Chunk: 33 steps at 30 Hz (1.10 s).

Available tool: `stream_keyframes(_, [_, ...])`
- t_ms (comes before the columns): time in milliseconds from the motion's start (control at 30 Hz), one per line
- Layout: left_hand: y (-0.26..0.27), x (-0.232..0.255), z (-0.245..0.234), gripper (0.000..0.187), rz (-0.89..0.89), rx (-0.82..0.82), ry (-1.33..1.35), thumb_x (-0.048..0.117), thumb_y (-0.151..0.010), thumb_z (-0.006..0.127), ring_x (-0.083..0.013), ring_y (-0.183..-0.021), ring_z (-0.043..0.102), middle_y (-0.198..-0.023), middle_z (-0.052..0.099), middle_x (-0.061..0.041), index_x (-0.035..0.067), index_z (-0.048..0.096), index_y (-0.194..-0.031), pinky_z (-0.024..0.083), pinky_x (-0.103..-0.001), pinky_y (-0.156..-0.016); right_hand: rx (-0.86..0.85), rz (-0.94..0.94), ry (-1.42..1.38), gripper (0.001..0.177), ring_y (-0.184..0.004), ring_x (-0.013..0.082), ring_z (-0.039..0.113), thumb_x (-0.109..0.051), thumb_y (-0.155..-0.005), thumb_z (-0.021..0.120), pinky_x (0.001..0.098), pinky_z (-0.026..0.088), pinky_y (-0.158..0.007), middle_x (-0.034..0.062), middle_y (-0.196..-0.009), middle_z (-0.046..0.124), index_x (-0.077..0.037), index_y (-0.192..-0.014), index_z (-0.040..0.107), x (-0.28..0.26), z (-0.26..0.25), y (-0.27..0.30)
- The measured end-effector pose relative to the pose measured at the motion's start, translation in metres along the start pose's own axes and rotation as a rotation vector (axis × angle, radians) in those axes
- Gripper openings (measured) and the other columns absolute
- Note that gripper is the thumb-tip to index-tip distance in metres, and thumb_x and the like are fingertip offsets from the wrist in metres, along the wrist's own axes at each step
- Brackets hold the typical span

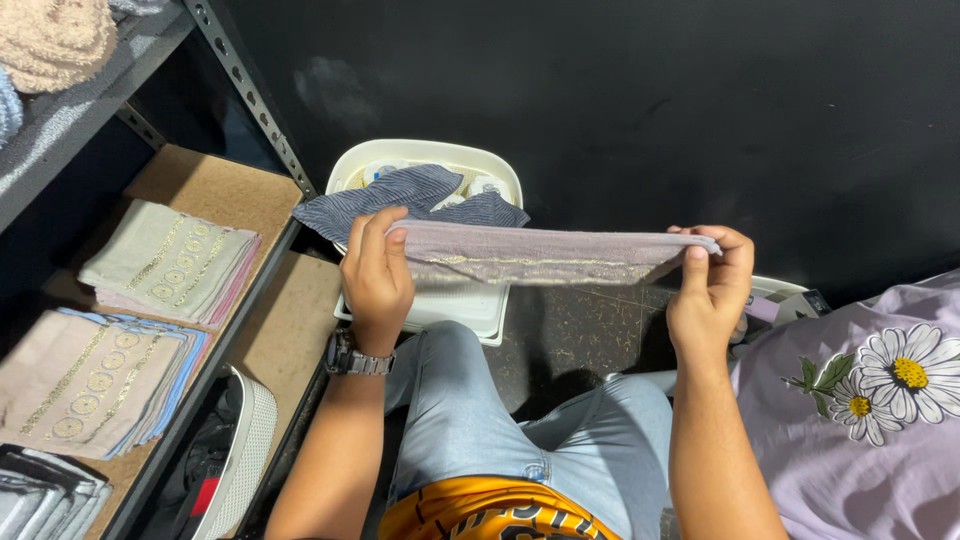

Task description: The person folds various small towels and cloths by hand, picking them from a white basket and placing them onto a shelf. The person handles light blue, beige, pink, and grey towels, folding each one neatly before stacking them on the shelf.

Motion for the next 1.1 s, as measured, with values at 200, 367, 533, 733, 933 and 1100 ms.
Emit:
stream_keyframes(200, [0.001,0.04,-0.016,0.02,-0.107,0.276,0.154,0.015,-0.114,0.047,-0.0343,-0.087,0.059,-0.097,0.058,-0.015,0.001,0.06,-0.117,0.049,-0.045,-0.09,0.176,-0.299,-0.068,0.023,-0.093,0.0408,0.07,-0.013,-0.116,0.046,0.0554,0.058,-0.099,0.0264,-0.112,0.053,0.007,-0.126,0.045,-0.066,0.011,0.011])
stream_keyframes(367, [0.001,0.097,-0.028,0.014,0.097,0.697,0.319,0.026,-0.117,0.037,-0.0207,-0.063,0.042,-0.092,0.044,-0.01,0.012,0.038,-0.121,0.041,-0.031,-0.053,0.62,-0.603,-0.18,0.025,-0.066,0.0307,0.039,0.0,-0.111,0.029,0.0435,0.041,-0.061,0.0174,-0.106,0.042,-0.01,-0.13,0.043,-0.124,-0.01,0.024])
stream_keyframes(533, [0.008,0.097,0.003,0.029,0.059,0.583,0.455,0.036,-0.115,0.038,-0.0198,-0.065,0.049,-0.088,0.051,-0.012,0.007,0.04,-0.115,0.046,-0.03,-0.056,0.352,-0.289,-0.15,0.019,-0.085,0.0265,0.059,-0.012,-0.114,0.053,0.0374,0.052,-0.081,0.0183,-0.115,0.053,-0.003,-0.131,0.05,-0.097,0.015,0.021])
stream_keyframes(733, [0.001,0.124,0.02,0.036,-0.011,0.453,0.665,0.034,-0.116,0.034,-0.0189,-0.065,0.046,-0.088,0.049,-0.016,-0.002,0.036,-0.123,0.044,-0.028,-0.056,-0.075,0.056,-0.714,0.04,-0.071,0.0206,0.063,-0.014,-0.097,0.071,0.031,0.055,-0.07,0.0252,-0.097,0.063,0.002,-0.127,0.049,-0.085,0.108,0.035])
stream_keyframes(933, [0.011,0.116,0.009,0.038,-0.012,0.368,0.671,0.032,-0.114,0.041,-0.0187,-0.067,0.047,-0.089,0.053,-0.016,-0.004,0.04,-0.124,0.044,-0.028,-0.056,-0.188,0.232,-0.949,0.035,-0.072,0.0212,0.066,-0.01,-0.091,0.079,0.0291,0.056,-0.068,0.0267,-0.093,0.064,0.002,-0.112,0.053,-0.111,0.155,0.053])
stream_keyframes(1100, [0.016,0.099,0.0,0.036,0.025,0.362,0.711,0.028,-0.114,0.042,-0.0202,-0.073,0.048,-0.092,0.051,-0.017,-0.006,0.037,-0.127,0.049,-0.03,-0.062,-0.274,0.28,-0.983,0.035,-0.079,0.0206,0.07,-0.014,-0.092,0.079,0.0284,0.057,-0.074,0.0252,-0.094,0.066,0.001,-0.111,0.054,-0.107,0.18,0.065])
Point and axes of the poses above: each hand's wrist, its own y-axis away from the middle knuckle, its own z-axis out of the palm, x = y × z, the point moved 7 cm from there along -y, towards the middle knuckle
